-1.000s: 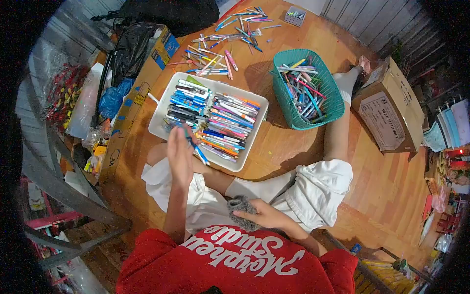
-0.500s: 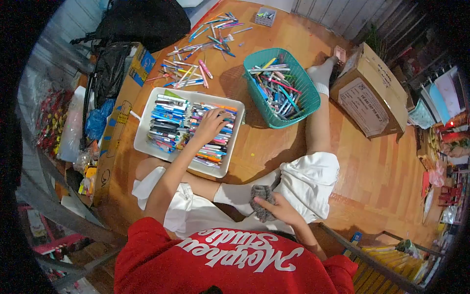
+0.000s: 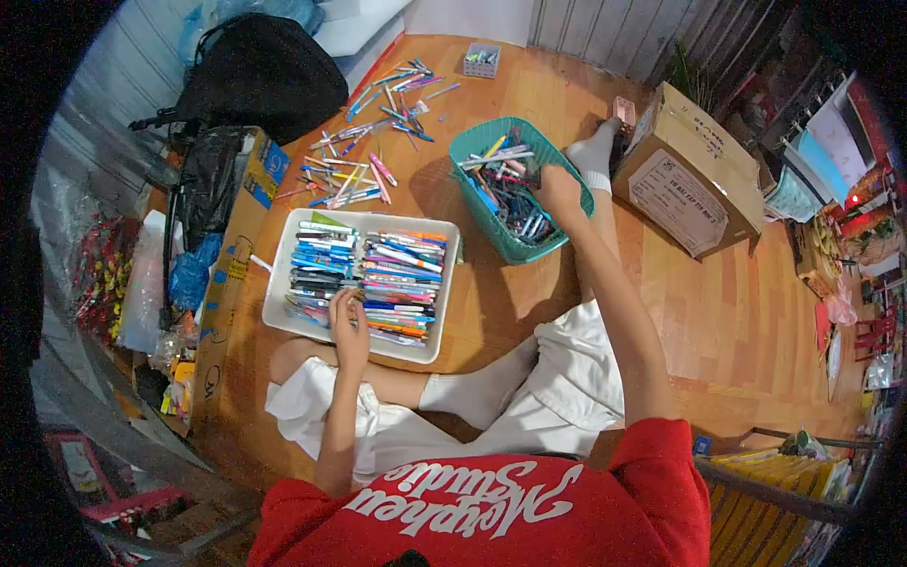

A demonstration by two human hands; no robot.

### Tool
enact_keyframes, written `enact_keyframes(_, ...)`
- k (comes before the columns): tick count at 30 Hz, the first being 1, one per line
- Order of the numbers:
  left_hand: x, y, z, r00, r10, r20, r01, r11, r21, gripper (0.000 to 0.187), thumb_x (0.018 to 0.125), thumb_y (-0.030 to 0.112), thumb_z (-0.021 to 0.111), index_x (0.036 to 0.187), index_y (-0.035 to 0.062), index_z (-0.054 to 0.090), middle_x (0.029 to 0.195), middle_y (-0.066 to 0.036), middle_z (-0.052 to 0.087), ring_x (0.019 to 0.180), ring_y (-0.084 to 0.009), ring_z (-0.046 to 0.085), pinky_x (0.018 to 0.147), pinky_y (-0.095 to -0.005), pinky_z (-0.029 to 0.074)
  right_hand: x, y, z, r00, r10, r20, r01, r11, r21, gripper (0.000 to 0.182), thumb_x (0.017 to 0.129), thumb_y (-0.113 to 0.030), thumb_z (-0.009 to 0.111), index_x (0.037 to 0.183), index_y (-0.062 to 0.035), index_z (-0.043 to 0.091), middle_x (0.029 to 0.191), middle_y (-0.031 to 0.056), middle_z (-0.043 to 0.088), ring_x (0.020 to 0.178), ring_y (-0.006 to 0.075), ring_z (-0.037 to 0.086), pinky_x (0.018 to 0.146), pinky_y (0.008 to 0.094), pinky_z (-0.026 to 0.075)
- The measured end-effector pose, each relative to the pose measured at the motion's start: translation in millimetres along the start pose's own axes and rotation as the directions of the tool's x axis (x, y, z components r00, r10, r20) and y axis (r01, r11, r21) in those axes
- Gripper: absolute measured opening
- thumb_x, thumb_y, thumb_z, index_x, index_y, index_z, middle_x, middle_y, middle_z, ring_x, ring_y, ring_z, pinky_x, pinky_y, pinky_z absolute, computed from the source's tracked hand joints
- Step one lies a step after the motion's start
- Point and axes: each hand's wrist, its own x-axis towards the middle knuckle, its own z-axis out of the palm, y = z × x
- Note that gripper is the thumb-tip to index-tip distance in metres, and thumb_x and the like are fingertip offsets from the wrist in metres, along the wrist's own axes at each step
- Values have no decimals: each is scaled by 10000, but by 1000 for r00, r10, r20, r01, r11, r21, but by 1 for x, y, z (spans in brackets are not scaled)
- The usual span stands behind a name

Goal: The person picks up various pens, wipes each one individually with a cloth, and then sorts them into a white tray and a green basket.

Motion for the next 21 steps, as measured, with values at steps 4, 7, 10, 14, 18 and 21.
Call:
enact_keyframes(4,9,6,1,1000,16,-7,-16,1000,2,222,896,40,484,1104,1,551,1159,-163,493,1094,-311,479,946,-383,370,4,5,35,995,32,99,-12,980,-199,108,728,-57,576,811,-35,643,835,168,657,782,339,656,668,425,529)
enact_keyframes(7,7,0,6,995,96,24,-98,994,52,216,893,38,489,1097,-1,551,1157,-159,497,1100,-307,477,936,-373,381,-10,-3,21,993,43,112,-12,965,-261,97,718,-62,579,794,-47,638,820,166,653,767,334,652,655,418,525)
enact_keyframes(10,8,4,5,995,97,9,-97,995,16,203,896,40,492,1084,-8,552,1100,-163,529,1066,-301,508,897,-354,410,-52,-14,-20,999,-32,-43,24,983,-180,70,720,-86,574,709,-26,609,759,184,625,697,356,630,609,444,502)
enact_keyframes(14,8,20,10,993,-80,85,101,951,-292,214,933,97,462,1081,-14,569,942,-120,622,888,-215,583,818,-322,436,-121,-46,-107,974,-178,-140,171,984,-58,77,696,-66,615,770,-50,628,761,139,594,716,326,600,624,412,463)
enact_keyframes(18,-4,76,5,898,9,441,274,772,-574,303,967,207,422,1095,-16,583,854,-98,656,764,-144,585,737,-290,448,-177,-71,-133,908,-401,-120,411,908,80,193,645,-102,682,827,-75,625,746,68,541,705,240,551,618,363,404)
enact_keyframes(21,-16,134,-12,764,98,637,272,847,-456,302,957,225,438,1079,-16,571,857,-119,649,757,-179,593,720,-305,442,-191,-85,-127,884,-451,-127,466,873,145,244,620,-116,700,849,-78,626,759,56,536,704,229,543,623,353,398)
